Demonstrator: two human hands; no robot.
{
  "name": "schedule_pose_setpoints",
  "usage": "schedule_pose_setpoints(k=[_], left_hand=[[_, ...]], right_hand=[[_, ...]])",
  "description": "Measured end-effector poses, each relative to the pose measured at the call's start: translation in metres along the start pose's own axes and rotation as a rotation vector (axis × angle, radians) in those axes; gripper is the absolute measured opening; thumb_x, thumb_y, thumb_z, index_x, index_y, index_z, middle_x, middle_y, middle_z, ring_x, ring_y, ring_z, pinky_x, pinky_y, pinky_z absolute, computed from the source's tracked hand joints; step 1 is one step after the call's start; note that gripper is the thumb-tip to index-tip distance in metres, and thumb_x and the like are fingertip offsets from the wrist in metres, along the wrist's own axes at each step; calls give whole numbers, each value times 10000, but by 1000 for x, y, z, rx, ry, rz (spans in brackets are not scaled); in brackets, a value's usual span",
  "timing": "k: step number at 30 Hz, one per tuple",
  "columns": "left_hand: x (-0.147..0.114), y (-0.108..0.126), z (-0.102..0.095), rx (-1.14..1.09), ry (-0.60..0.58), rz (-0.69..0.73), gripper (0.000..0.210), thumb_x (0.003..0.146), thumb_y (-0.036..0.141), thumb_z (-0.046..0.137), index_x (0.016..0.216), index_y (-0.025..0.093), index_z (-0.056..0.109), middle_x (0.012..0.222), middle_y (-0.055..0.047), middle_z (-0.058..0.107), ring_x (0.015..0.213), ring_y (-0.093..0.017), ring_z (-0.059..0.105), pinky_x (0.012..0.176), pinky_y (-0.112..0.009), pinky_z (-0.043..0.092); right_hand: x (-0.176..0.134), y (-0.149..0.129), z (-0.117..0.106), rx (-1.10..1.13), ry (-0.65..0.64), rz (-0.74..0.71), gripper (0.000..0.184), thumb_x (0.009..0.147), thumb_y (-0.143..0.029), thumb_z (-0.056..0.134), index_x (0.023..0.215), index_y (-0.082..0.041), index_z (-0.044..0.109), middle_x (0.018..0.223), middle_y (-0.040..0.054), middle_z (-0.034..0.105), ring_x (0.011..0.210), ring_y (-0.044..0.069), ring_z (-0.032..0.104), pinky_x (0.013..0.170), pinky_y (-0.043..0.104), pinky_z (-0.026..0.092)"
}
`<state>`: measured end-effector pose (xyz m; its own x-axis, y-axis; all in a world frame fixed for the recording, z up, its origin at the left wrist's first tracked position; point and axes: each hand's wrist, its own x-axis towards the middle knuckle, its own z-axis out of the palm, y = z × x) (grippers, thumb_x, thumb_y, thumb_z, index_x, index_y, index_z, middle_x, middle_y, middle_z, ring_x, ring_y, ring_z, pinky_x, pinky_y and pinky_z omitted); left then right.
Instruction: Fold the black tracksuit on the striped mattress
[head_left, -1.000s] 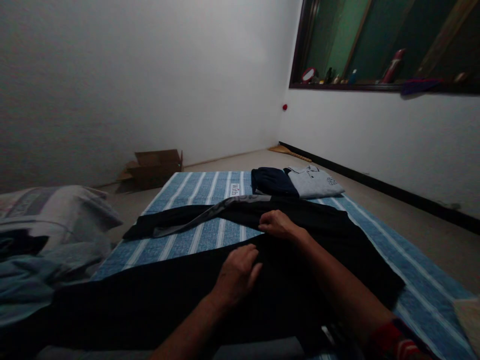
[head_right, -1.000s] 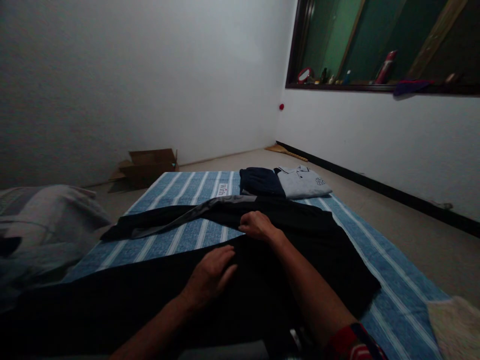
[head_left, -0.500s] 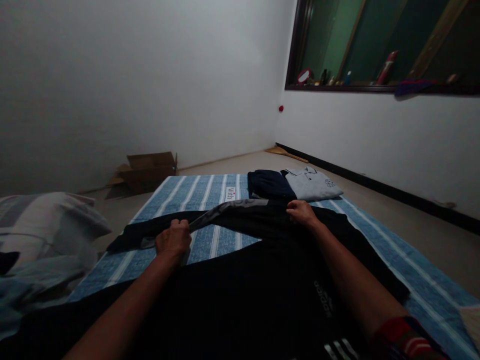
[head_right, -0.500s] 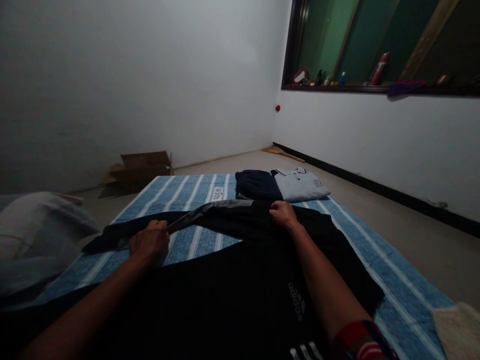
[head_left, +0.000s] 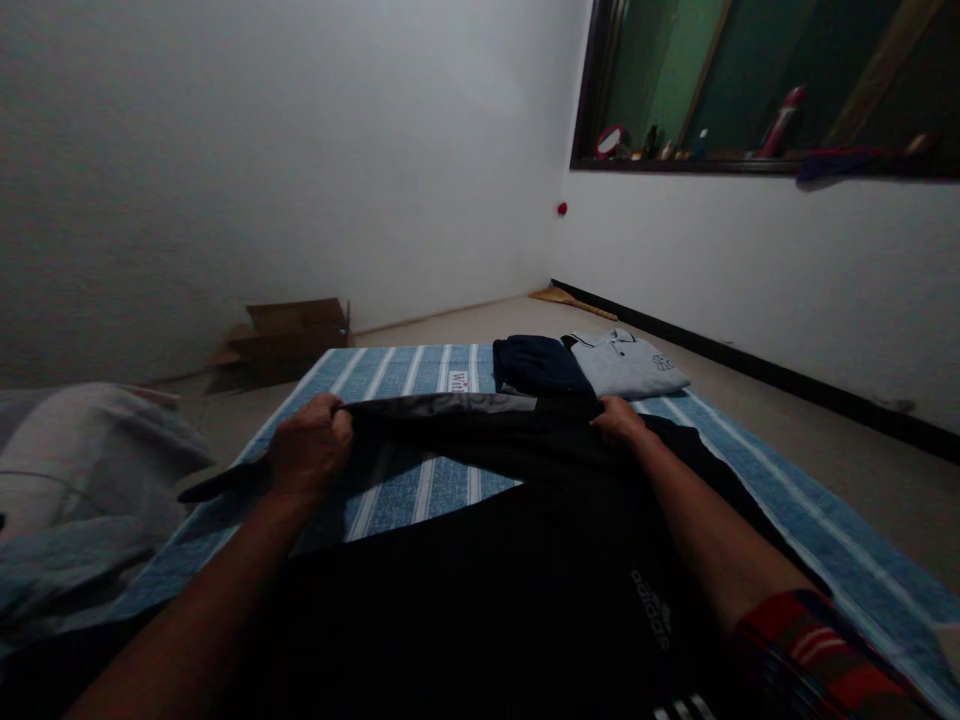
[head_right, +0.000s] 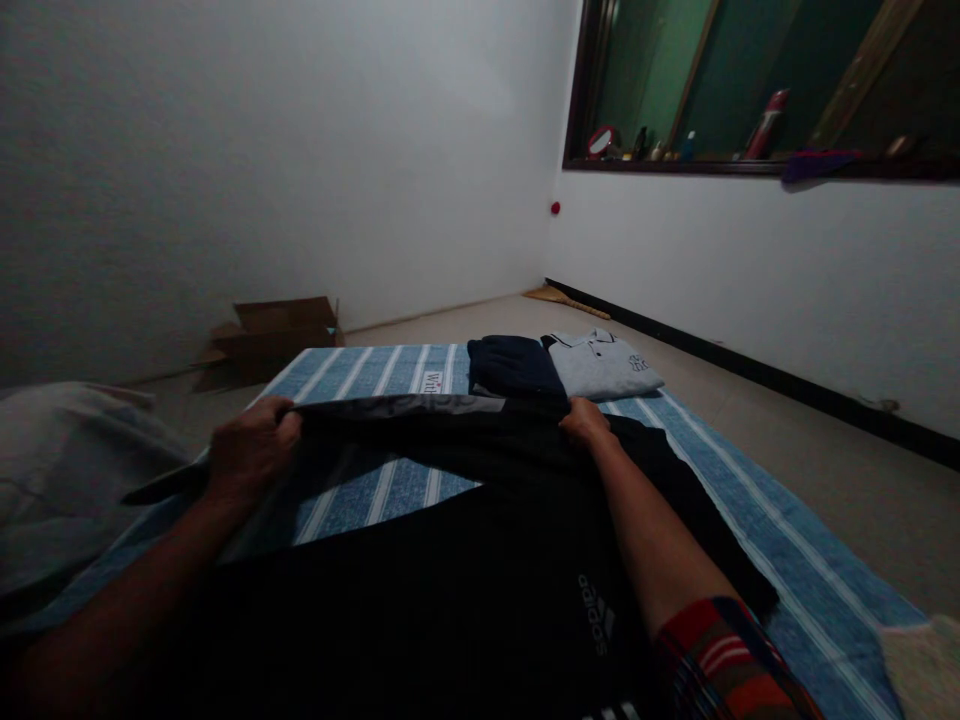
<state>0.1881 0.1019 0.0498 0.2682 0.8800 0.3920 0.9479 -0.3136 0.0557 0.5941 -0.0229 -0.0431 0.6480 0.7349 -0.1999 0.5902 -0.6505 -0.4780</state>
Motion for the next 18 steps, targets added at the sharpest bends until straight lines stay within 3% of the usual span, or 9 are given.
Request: schedule_pose_setpoints(k=[5, 11, 14, 18], left_hand=[[6, -7, -2, -62, 70, -4, 401, 923, 322, 269, 1083, 106, 567, 1014, -84, 617, 926, -188, 573, 843, -267, 409], [6, -10, -16, -194, 202, 13, 406, 922, 350, 302, 1116, 111, 566, 1143, -58, 607, 1067, -165, 543, 935, -264, 386], [-7, -14, -28, -260, 305, -28, 371, 893, 341, 340, 1105, 152, 579, 1184, -15, 609, 1091, -146, 543, 938, -256, 393], [-44, -26, -36, -282, 371, -135, 350, 841, 409, 392, 1054, 234, 609, 1153, 40, 642, 1012, -149, 599, 887, -250, 445]], right_hand=[[-8, 3, -7, -57, 155, 9, 145, 719, -213, 584, 830, -176, 670, 703, 42, 670, 659, 175, 641, 597, 240, 449], [-38, 6, -29, 8, 449, -21, 219, 747, -227, 505, 888, -181, 667, 880, 79, 685, 876, 221, 623, 733, 265, 438], [-69, 17, -36, 91, 557, -57, 260, 775, -242, 456, 949, -174, 637, 923, 76, 680, 872, 198, 615, 763, 252, 432], [-124, 45, -25, 227, 586, -105, 230, 760, -280, 462, 919, -196, 605, 850, 33, 676, 781, 167, 625, 717, 231, 451]])
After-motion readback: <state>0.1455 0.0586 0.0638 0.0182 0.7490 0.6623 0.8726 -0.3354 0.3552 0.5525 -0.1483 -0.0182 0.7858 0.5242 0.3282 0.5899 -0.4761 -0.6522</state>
